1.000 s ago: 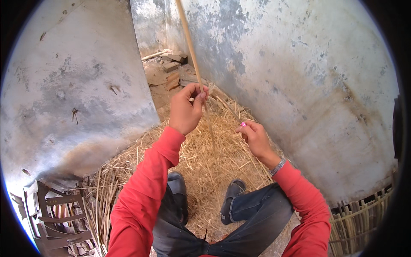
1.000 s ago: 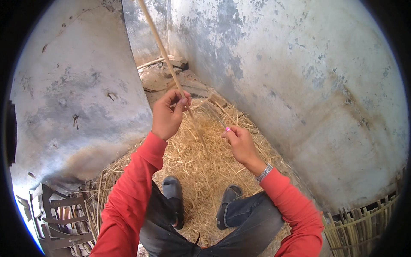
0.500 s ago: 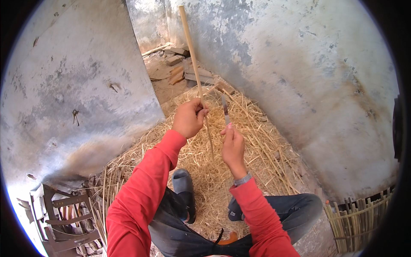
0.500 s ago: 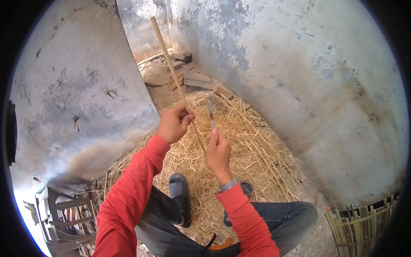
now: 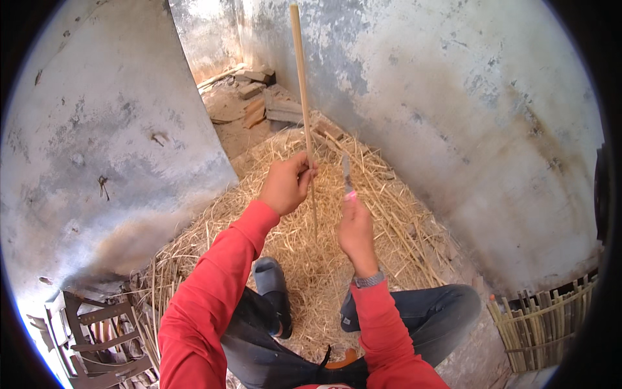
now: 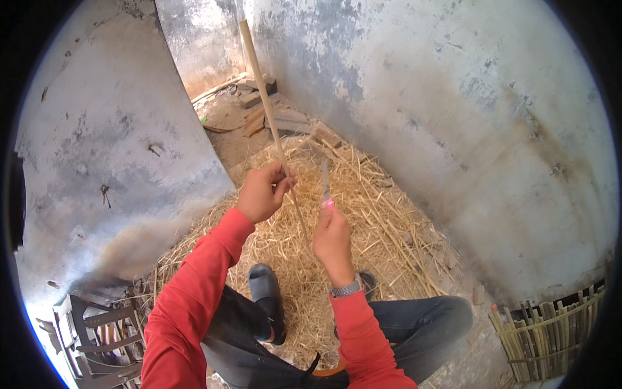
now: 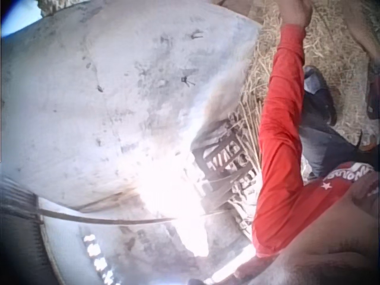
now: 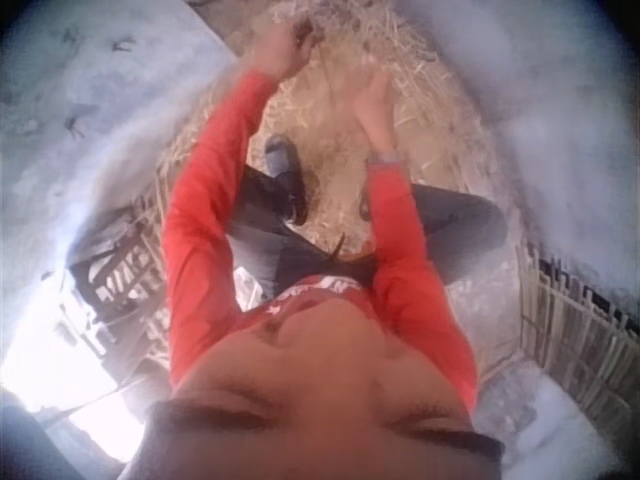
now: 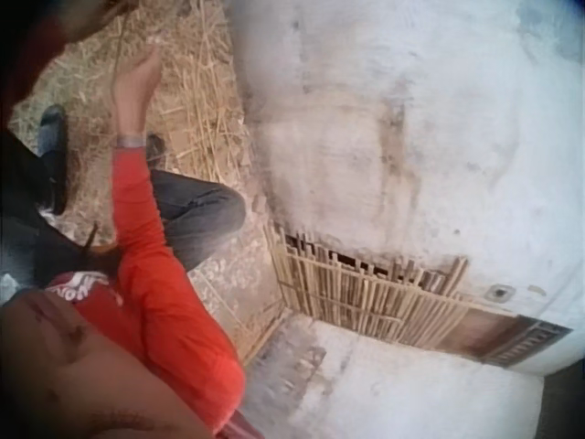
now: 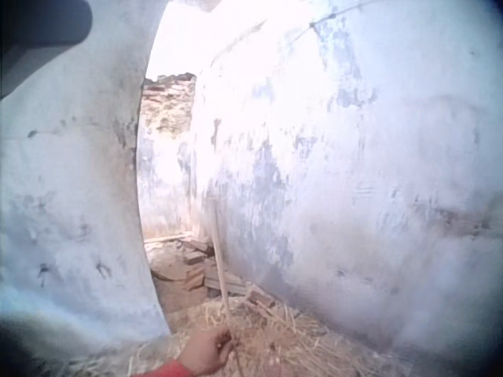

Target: The person scrapes a long, thin wooden stick using a small knife to remove bark or smooth the surface.

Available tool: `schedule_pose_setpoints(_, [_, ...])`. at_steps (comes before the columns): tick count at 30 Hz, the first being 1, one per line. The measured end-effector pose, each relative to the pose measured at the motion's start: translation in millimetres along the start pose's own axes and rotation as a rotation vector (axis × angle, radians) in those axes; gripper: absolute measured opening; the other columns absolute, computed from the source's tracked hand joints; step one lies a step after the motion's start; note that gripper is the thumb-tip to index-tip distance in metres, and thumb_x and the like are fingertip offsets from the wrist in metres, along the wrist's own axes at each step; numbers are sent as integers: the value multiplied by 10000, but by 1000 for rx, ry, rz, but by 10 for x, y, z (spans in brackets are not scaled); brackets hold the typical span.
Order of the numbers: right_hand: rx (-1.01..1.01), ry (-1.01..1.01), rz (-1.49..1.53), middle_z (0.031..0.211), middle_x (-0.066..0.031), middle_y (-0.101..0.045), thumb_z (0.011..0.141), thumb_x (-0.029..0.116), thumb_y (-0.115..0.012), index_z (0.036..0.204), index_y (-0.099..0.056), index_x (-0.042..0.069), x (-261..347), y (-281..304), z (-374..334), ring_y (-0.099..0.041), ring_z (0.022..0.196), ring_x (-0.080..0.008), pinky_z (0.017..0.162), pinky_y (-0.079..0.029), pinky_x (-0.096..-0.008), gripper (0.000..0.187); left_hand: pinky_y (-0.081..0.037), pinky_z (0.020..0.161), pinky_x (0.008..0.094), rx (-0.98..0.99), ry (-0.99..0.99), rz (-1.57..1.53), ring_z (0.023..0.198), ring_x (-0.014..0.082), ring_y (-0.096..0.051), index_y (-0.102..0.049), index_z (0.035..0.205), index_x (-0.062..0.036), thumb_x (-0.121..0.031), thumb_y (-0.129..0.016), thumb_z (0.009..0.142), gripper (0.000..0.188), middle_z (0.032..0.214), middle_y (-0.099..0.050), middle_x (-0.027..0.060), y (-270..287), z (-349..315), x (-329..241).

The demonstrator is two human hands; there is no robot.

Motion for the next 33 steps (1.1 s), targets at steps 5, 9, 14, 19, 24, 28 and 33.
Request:
schedule_pose_setpoints(5, [-177, 55, 183, 790, -300, -645, 1123, 285, -371, 1047, -615, -44, 11, -87, -111, -625, 764, -533, 661, -465, -540, 417, -602, 778, 325, -8, -25, -39, 858, 207, -780, -657, 1033, 23, 24, -651, 949, 84, 879, -771, 142, -45, 20, -73])
schedule_pose_setpoints(9, [84, -97, -161, 795, -312, -639, 1124, 309, -364, 1029, -625, -54, -947, -781, -488, -642, 829, -541, 721, -500, -535, 457, -604, 782, 332, 40, -61, 51, 856, 217, -780, -707, 1011, -2, 31, -682, 920, 100, 882, -771, 139, -113, -88, -133])
schedule_pose_setpoints(14, [75, -63, 22, 716, -271, -606, 1126, 377, -374, 841, -619, -32, -180, -176, 36, -599, 689, -491, 637, -449, -520, 555, -559, 686, 414, -114, -128, 37, 717, 313, -716, -770, 958, -80, 5, -713, 858, 142, 800, -718, 154, 79, 10, -86])
schedule_pose_setpoints(19, [-96, 38, 350, 750, -230, -635, 1112, 318, -415, 908, -615, -17, 148, -29, -48, -604, 685, -447, 624, -434, -484, 440, -528, 677, 380, -120, -150, 171, 702, 285, -666, -787, 985, -57, -23, -775, 832, 158, 796, -700, 136, 162, -107, -90])
schedule_pose_setpoints(24, [142, 97, -341, 825, -232, -684, 1103, 380, -365, 987, -643, -51, -1983, -960, -687, -681, 774, -412, 682, -507, -477, 525, -538, 679, 391, -82, -162, 173, 720, 298, -682, -769, 954, -42, 1, -745, 829, 134, 811, -704, 145, -14, -50, -286])
schedule_pose_setpoints(28, [173, -254, -89, 641, -130, -600, 1119, 486, -328, 827, -596, -6, -1921, -717, -496, -621, 600, -263, 565, -478, -418, 631, -538, 689, 363, -78, -103, 169, 721, 269, -685, -756, 928, -32, -10, -762, 843, 88, 829, -725, 129, 117, -65, -67])
schedule_pose_setpoints(33, [8, -47, 252, 598, -50, -501, 1129, 433, -375, 790, -532, 35, -228, -3, -55, -455, 500, -160, 462, -371, -373, 546, -553, 768, 361, -52, -57, 39, 816, 256, -711, -746, 931, -20, 43, -732, 851, 103, 884, -742, 132, 247, -66, 119])
Point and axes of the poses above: each hand's wrist, its own z-axis towards the middle knuckle, its own y-axis out of the back of the hand, x = y × z, the point moved 3 cm from there along z, towards the middle knuckle
